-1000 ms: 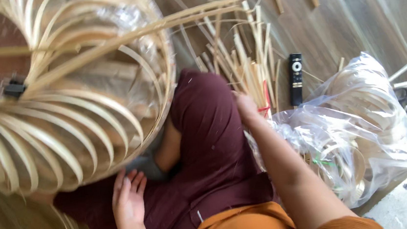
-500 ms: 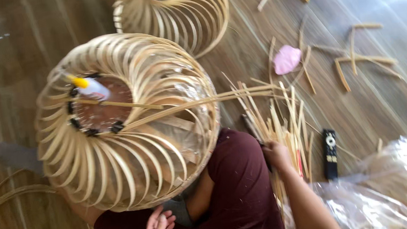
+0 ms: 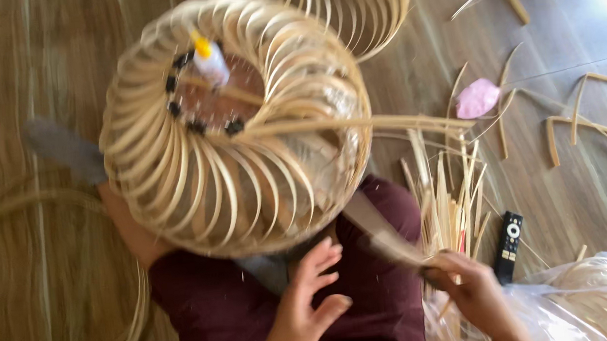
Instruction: The person is assembling a spherical bamboo structure by applying glue from a bottle to the rim and attaching thin curved slats one at a time. They use small binder clips to secure parts of the structure while pressing the slats into place by hand.
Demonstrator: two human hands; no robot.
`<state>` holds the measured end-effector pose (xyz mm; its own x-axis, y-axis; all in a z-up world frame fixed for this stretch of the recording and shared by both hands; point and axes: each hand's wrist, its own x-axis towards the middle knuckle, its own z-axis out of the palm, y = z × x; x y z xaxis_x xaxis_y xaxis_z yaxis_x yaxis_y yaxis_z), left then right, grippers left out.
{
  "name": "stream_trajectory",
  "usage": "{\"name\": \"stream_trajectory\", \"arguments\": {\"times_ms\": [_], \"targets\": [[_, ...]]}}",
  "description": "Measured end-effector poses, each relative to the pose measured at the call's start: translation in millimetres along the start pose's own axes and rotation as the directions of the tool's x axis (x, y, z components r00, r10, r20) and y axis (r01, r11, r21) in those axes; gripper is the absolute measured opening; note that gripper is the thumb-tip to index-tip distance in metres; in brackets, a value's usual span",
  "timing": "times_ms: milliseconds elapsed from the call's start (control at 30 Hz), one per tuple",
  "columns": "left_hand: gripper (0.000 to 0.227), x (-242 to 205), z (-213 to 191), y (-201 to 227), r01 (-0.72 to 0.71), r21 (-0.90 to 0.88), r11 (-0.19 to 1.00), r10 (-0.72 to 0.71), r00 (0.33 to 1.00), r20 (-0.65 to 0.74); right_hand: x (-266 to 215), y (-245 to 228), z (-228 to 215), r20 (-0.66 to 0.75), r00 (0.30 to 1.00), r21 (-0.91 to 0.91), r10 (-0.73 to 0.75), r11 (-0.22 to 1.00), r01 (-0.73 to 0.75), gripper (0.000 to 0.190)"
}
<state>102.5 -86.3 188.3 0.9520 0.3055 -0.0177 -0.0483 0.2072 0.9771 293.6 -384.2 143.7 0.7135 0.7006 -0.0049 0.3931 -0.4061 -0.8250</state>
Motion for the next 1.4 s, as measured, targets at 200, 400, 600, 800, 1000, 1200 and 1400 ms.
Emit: {"name": "stream_trajectory", "arguments": {"times_ms": [200,400,600,800,1000,1200,1400], "targets": [[0.024,-21.5,18.3,1.9,0.040,-0.262,0.964,-0.048,0.998,-0.027,-3.8,-39.2,28.0,0.286,0.944,-0.111,0.167,0.984,-0.141,0.017],[0.021,-72.9,-37.1,23.3,-0.029,-0.217,0.976,-0.061,0.916,-0.395,22.2,-5.8,-37.8,-0.375,0.927,-0.675,0.029,0.677,-0.294,0.033],[0.022,-124.3,-77.9,72.0,-0.214,0.342,0.915,0.378,0.751,-0.541,48.8,-58.5,-12.2,-0.411,0.912,-0.666,0.000,0.683,-0.300,0.026],[0.021,-127.9,-79.0,103.1,-0.174,0.534,0.827,0.463,0.750,-0.473,88.5,-144.0,81.9,0.012,0.924,-0.466,-0.382,0.816,0.343,0.021],[0.022,-106.5,-87.1,113.2,-0.185,0.684,0.706,0.528,0.781,-0.334,108.6,-187.2,116.6,0.196,0.828,-0.332,-0.525,0.759,0.559,0.022],[0.021,-106.2,-89.0,124.6,-0.168,0.713,0.681,0.470,0.847,-0.250,112.3,-180.6,122.7,0.197,0.821,-0.352,-0.535,0.743,0.569,0.022],[0.020,-110.6,-84.7,132.4,-0.204,0.701,0.684,0.472,0.856,-0.211,117.0,-169.9,137.6,0.225,0.762,-0.414,-0.608,0.648,0.639,0.026]]}}
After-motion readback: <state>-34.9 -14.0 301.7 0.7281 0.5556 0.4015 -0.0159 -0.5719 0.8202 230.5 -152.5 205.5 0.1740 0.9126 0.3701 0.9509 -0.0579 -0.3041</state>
